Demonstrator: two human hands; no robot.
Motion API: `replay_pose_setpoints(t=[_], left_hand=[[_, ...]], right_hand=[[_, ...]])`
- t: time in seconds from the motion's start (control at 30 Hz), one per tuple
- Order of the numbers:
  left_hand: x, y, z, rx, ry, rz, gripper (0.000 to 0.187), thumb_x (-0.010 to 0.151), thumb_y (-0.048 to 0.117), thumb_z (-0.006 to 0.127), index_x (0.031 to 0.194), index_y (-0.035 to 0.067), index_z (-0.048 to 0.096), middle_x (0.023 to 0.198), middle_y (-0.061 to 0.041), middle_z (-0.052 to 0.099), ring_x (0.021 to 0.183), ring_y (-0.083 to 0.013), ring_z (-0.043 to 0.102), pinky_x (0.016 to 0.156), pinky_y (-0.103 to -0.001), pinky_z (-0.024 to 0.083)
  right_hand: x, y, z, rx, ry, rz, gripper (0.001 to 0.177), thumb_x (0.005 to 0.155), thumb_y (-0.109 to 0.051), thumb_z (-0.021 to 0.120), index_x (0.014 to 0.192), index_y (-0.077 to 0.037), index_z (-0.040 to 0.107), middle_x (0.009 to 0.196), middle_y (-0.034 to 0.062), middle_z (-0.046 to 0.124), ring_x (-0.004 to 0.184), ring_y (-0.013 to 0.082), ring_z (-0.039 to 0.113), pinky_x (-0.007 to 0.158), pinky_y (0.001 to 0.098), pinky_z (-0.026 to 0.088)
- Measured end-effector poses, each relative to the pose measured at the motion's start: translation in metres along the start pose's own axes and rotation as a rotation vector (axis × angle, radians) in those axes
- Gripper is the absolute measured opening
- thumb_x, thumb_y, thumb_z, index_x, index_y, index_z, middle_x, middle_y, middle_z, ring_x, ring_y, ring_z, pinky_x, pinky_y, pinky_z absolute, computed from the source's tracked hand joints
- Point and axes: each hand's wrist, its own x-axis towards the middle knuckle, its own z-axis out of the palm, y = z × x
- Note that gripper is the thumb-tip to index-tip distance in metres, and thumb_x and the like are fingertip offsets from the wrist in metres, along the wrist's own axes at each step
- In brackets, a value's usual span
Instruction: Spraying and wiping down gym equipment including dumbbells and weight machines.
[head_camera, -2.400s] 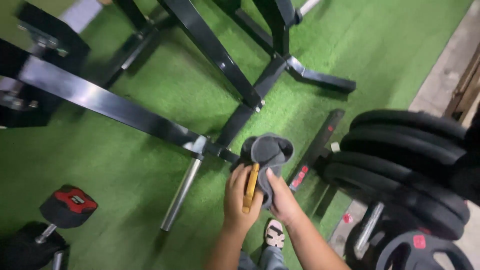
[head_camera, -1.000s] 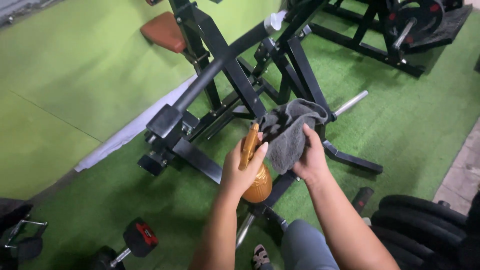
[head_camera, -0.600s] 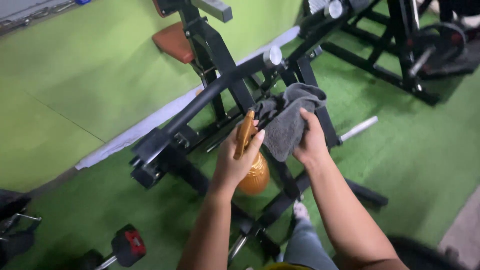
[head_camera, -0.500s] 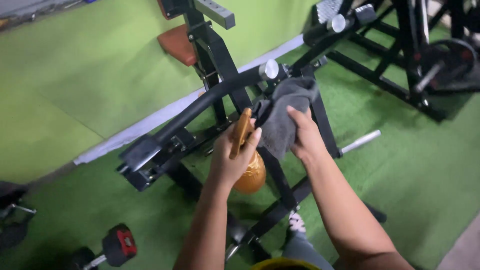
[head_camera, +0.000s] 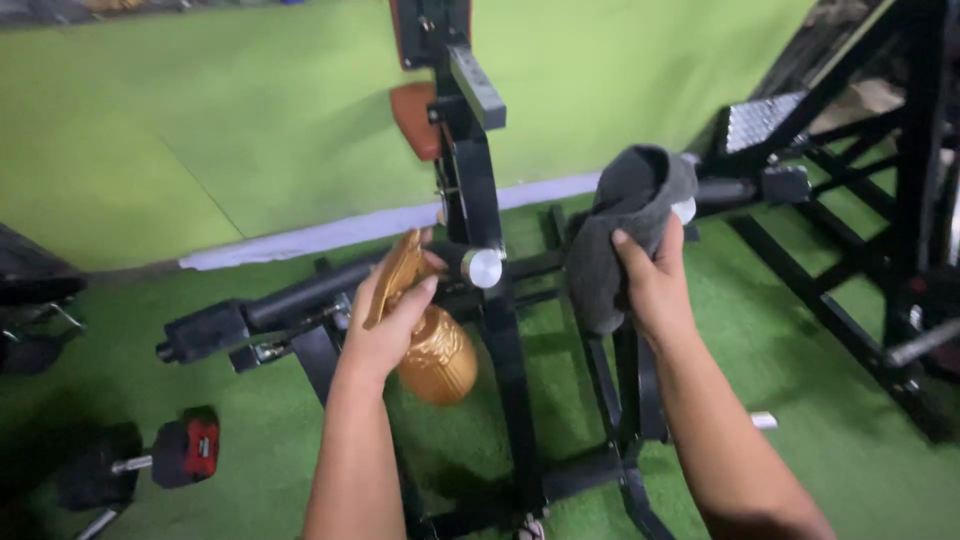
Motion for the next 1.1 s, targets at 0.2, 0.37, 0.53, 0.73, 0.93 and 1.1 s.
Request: replay_pose_setpoints(t=[0.2, 0.37, 0.53, 0.73, 0.93, 1.1], left_hand=[[-0.015, -0.039, 0.000, -0.359, -0.134, -0.400, 0.055, 0.090, 0.010, 0.062, 0.145, 0.003, 0.056, 0.114, -0.003, 0.070, 0.111, -0.0129, 0.064, 0.101, -0.029, 0.047], [-0.008, -0.038, -0.009, -0.333, -0.150, -0.423, 0.043, 0.092, 0.011, 0.064, 0.134, 0.002, 0.061, 0.113, -0.002, 0.070, 0.109, -0.0122, 0.064, 0.099, -0.029, 0.048], [0.004, -0.035, -0.018, -0.301, -0.229, -0.475, 0.033, 0.090, 0.012, 0.065, 0.123, 0.005, 0.067, 0.107, 0.000, 0.070, 0.100, -0.0102, 0.064, 0.093, -0.028, 0.049], [0.017, -0.037, -0.032, -0.232, -0.331, -0.517, 0.028, 0.089, 0.012, 0.066, 0.116, 0.006, 0.068, 0.100, 0.000, 0.068, 0.093, -0.0098, 0.062, 0.087, -0.028, 0.050], [0.035, -0.050, -0.033, -0.268, -0.391, -0.456, 0.032, 0.089, 0.013, 0.064, 0.120, 0.008, 0.064, 0.101, 0.001, 0.069, 0.097, -0.0102, 0.063, 0.091, -0.028, 0.049], [0.051, -0.052, -0.043, -0.228, -0.434, -0.428, 0.027, 0.088, 0.016, 0.063, 0.113, 0.005, 0.068, 0.101, -0.001, 0.070, 0.099, -0.0122, 0.064, 0.094, -0.029, 0.050]], right_hand=[[0.010, -0.002, 0.004, 0.009, -0.006, 0.013, 0.057, 0.098, -0.006, 0.063, 0.150, -0.010, 0.040, 0.133, 0.0076, 0.062, 0.121, 0.0189, 0.061, 0.104, 0.0329, 0.050], [0.026, -0.001, 0.010, -0.049, -0.039, -0.066, 0.052, 0.098, -0.003, 0.064, 0.146, -0.007, 0.044, 0.132, 0.0073, 0.063, 0.122, 0.0184, 0.061, 0.106, 0.0329, 0.049], [0.033, -0.001, 0.027, -0.055, -0.010, -0.102, 0.049, 0.100, -0.001, 0.065, 0.145, -0.005, 0.045, 0.129, 0.0073, 0.063, 0.121, 0.0184, 0.061, 0.107, 0.0330, 0.050], [0.050, -0.015, 0.059, -0.055, -0.010, -0.185, 0.054, 0.100, 0.000, 0.064, 0.148, -0.005, 0.040, 0.131, 0.0069, 0.062, 0.122, 0.0181, 0.061, 0.107, 0.0326, 0.050], [0.075, -0.071, 0.054, -0.339, -0.164, -0.318, 0.056, 0.100, -0.003, 0.069, 0.148, -0.002, 0.039, 0.131, 0.0117, 0.064, 0.123, 0.0205, 0.062, 0.106, 0.0342, 0.051], [0.108, -0.121, 0.055, -0.756, -0.330, -0.157, 0.054, 0.094, -0.014, 0.069, 0.141, -0.004, 0.045, 0.115, 0.0165, 0.070, 0.110, 0.0234, 0.068, 0.095, 0.0374, 0.053]])
